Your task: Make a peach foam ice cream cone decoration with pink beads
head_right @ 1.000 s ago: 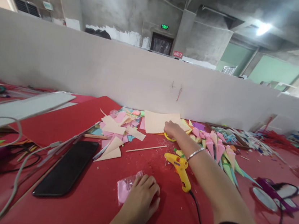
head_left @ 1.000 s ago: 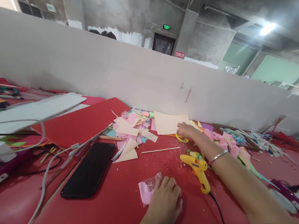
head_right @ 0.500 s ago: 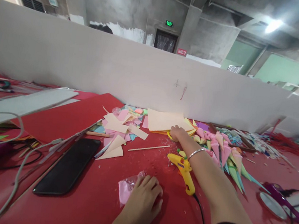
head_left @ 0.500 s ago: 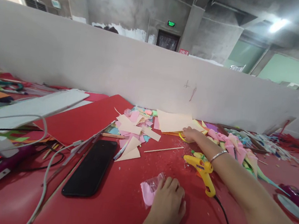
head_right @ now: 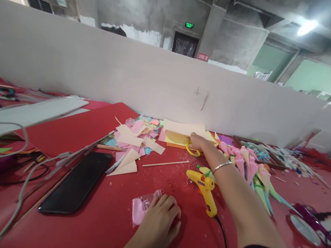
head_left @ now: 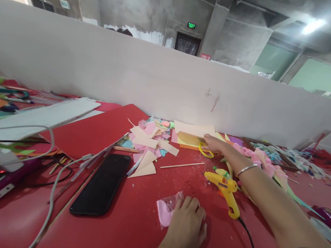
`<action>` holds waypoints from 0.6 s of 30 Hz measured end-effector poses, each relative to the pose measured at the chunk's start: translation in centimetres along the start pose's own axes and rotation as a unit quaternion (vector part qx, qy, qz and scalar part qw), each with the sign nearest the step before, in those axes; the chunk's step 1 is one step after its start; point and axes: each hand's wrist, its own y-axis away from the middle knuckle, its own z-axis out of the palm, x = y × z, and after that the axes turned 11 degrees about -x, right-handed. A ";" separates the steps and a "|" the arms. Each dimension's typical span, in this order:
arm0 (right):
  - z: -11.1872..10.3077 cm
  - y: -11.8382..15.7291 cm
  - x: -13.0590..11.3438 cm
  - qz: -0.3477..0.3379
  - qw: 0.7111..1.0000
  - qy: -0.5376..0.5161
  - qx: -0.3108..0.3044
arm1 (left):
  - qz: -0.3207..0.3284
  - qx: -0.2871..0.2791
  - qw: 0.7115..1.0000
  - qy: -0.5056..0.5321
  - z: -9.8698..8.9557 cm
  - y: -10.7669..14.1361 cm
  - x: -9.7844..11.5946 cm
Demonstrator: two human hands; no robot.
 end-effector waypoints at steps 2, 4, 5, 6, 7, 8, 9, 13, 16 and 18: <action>-0.1 -0.2 0.1 -0.017 1.000 0.006 -0.016 | 0.001 0.002 1.000 -0.002 0.1 0.0 0.0; -0.2 -0.5 -0.1 -0.033 0.999 0.015 -0.036 | 0.003 0.001 1.000 -0.004 0.3 0.0 -0.1; -0.3 -0.7 -0.3 -0.039 0.998 0.019 -0.046 | 0.004 0.001 1.000 -0.005 0.3 0.0 -0.1; -0.5 -0.9 -0.6 -0.044 0.997 0.023 -0.056 | 0.005 -0.001 1.000 -0.006 0.4 0.0 -0.2; -0.7 -1.1 -0.9 -0.048 0.996 0.027 -0.064 | 0.005 -0.001 1.000 -0.005 0.5 -0.1 -0.2; -1.0 -1.4 -1.3 -0.051 0.996 0.029 -0.069 | 0.005 -0.002 1.000 -0.004 0.5 -0.1 -0.2; -1.5 -1.6 -1.8 -0.054 0.996 0.031 -0.071 | 0.005 -0.003 1.000 -0.001 0.6 -0.1 -0.2; -3.8 -2.7 -4.4 -0.052 0.997 0.018 -0.058 | 0.009 -0.009 1.000 0.006 0.6 -0.1 -0.1; -4.8 -3.4 -6.7 -0.036 0.997 -0.018 -0.062 | 0.008 -0.014 1.000 0.000 0.5 -0.1 -0.1; -4.6 -3.8 -8.1 -0.009 0.996 -0.049 -0.076 | 0.008 -0.014 1.000 -0.004 0.6 -0.1 0.0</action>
